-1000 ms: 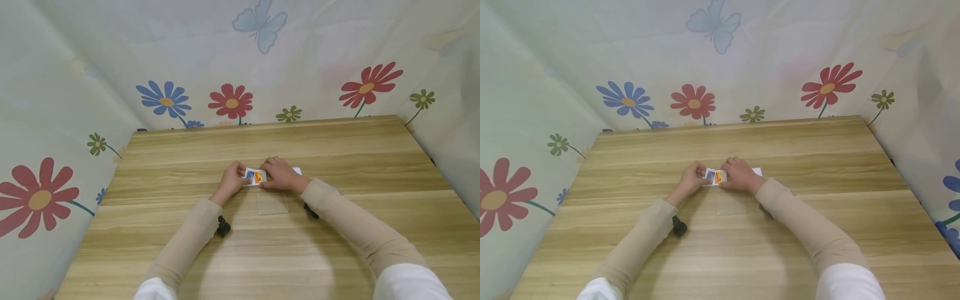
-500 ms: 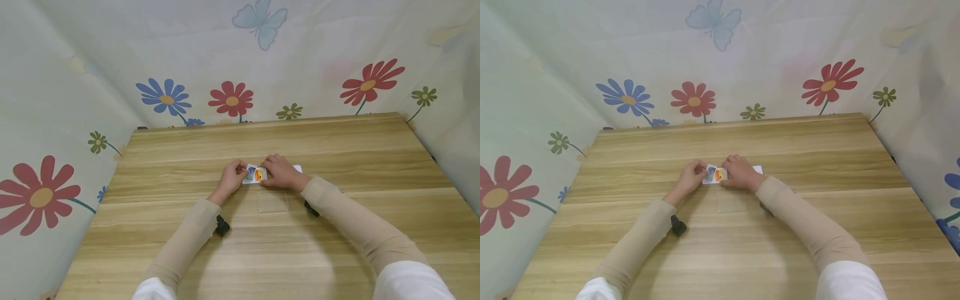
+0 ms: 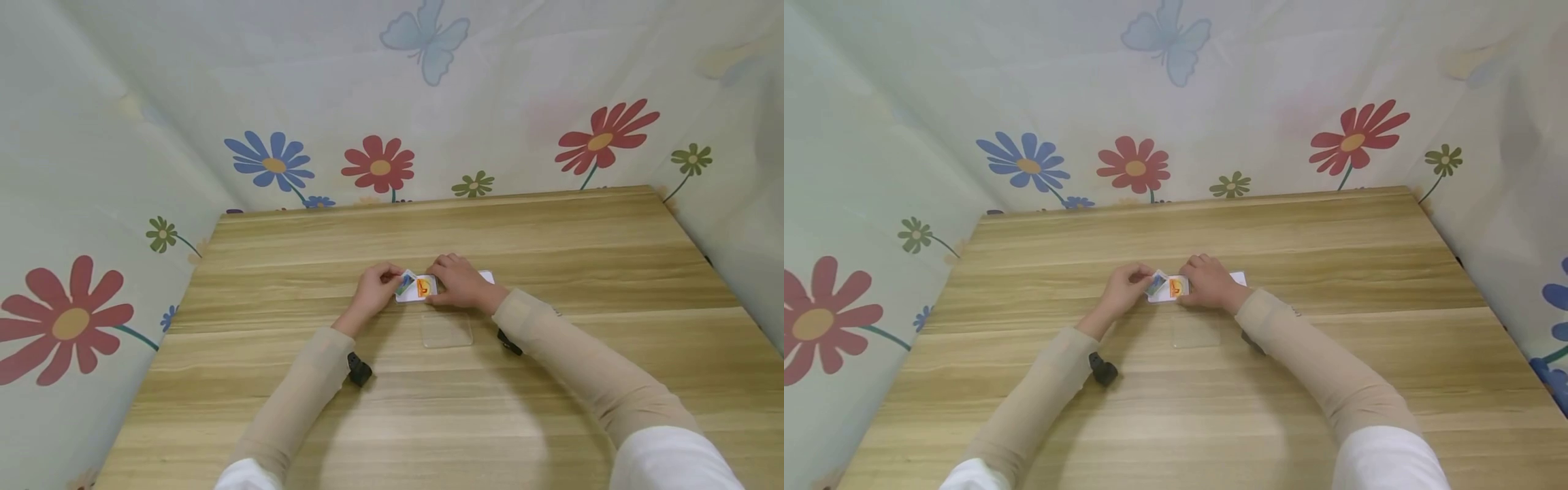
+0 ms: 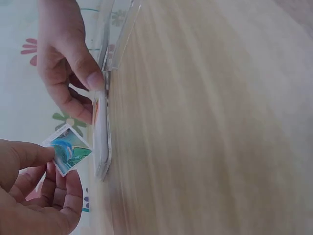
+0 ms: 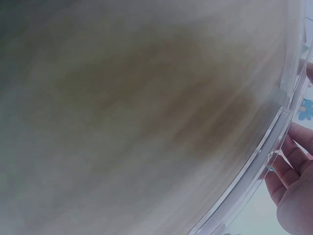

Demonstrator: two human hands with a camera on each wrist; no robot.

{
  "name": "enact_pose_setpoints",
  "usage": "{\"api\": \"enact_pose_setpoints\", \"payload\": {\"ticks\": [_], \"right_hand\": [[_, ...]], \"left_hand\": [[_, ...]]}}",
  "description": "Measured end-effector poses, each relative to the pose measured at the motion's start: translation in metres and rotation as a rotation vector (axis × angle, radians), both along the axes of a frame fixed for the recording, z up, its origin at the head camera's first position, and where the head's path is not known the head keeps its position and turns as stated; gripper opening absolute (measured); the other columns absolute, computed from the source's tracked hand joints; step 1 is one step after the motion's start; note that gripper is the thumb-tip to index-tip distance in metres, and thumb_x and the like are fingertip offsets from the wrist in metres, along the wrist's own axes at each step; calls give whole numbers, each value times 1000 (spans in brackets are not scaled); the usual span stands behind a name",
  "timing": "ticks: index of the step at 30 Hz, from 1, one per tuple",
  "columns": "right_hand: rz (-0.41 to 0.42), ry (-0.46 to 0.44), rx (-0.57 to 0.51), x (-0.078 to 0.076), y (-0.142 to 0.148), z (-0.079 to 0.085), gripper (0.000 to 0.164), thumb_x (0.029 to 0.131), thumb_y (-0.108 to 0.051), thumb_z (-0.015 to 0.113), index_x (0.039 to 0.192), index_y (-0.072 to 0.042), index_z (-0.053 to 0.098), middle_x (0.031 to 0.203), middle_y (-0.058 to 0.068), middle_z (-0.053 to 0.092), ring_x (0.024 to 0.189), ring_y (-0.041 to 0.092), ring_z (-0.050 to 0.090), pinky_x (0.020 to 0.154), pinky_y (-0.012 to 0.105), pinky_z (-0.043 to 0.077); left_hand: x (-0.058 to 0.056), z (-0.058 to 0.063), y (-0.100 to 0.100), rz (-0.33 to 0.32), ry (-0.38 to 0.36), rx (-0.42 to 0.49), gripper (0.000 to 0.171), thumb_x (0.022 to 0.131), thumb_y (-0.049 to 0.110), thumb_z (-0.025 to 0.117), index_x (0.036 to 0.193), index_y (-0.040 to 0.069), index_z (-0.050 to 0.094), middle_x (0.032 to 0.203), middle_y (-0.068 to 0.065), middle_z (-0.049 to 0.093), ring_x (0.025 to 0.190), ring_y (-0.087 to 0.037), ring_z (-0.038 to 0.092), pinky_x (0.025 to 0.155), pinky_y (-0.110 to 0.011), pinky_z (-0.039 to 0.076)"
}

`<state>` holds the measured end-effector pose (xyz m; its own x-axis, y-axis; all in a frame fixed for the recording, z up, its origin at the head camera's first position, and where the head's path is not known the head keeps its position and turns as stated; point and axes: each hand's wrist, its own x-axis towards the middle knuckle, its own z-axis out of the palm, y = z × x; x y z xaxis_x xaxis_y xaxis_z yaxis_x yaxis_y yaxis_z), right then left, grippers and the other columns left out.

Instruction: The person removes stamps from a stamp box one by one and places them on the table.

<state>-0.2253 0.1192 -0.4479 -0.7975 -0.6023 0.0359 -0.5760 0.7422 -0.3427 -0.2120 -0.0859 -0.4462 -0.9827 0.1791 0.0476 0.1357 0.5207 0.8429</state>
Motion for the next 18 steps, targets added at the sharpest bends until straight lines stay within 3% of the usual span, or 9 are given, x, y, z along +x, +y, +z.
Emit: {"api": "enact_pose_setpoints", "payload": {"ticks": [8, 14, 18], "right_hand": [[4, -2, 7, -1, 2, -1, 55, 82, -39, 72, 121, -2, 60, 116, 15, 56, 108, 30, 49, 96, 48, 39], [10, 8, 8, -1, 2, -2, 55, 82, -40, 72, 120, -2, 61, 114, 14, 57, 106, 29, 49, 94, 47, 40], [20, 22, 8, -2, 2, -2, 55, 82, -40, 72, 120, -2, 61, 113, 14, 57, 105, 29, 49, 93, 46, 40]], "left_hand": [[-2, 3, -11, -55, 1, -3, 19, 92, 4, 58, 106, -3, 69, 106, -18, 68, 92, -24, 61, 80, -30, 48], [-5, 3, -21, -83, -33, 29, 21, 94, 8, 57, 110, -2, 67, 106, -18, 66, 88, -21, 58, 75, -25, 45], [-7, 5, -28, -81, -57, 28, 21, 94, 12, 58, 109, 0, 66, 105, -16, 65, 90, -20, 58, 79, -27, 47]]}}
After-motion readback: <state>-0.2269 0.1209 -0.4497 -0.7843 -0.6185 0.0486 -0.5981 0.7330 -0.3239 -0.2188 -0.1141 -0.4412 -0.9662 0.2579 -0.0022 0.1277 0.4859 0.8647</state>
